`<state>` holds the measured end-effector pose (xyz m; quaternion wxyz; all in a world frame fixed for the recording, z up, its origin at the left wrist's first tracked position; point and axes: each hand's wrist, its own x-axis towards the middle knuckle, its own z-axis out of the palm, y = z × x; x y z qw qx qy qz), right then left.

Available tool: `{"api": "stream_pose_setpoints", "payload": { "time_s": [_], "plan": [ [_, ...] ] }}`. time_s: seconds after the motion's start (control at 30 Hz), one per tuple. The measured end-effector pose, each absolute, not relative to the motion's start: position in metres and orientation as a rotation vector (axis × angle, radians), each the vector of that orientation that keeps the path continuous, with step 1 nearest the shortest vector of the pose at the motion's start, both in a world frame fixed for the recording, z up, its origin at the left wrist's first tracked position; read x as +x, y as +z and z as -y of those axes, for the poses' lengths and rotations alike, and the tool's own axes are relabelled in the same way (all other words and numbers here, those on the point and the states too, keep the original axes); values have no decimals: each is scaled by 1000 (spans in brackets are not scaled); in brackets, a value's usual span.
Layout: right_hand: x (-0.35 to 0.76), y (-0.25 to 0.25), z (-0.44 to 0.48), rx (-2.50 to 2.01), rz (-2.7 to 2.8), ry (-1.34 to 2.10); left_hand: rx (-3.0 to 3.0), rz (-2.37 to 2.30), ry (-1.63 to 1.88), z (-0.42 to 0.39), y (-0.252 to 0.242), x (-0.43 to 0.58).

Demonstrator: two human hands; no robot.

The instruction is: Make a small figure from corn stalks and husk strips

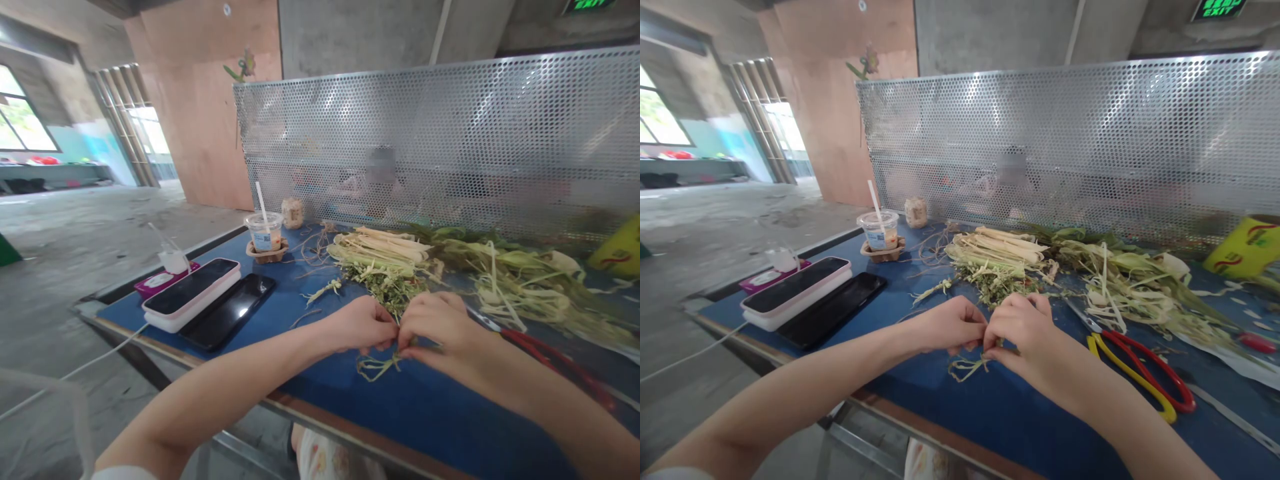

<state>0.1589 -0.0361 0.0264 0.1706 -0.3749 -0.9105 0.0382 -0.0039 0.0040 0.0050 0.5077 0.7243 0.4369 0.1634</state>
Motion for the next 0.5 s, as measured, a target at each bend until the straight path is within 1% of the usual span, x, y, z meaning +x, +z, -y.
{"api": "stream_pose_setpoints", "payload": {
  "time_s": [0.1, 0.3, 0.5],
  "plan": [
    [161, 19, 36, -1018, 2572, 30, 1587, -1061, 398, -5, 6, -3],
    [155, 8, 39, -967, 2426, -309, 1502, -957, 525, -6, 6, -4],
    [160, 9, 36, -1070, 2277, -309, 1592, -969, 582, -3, 7, -4]
  ]
}}
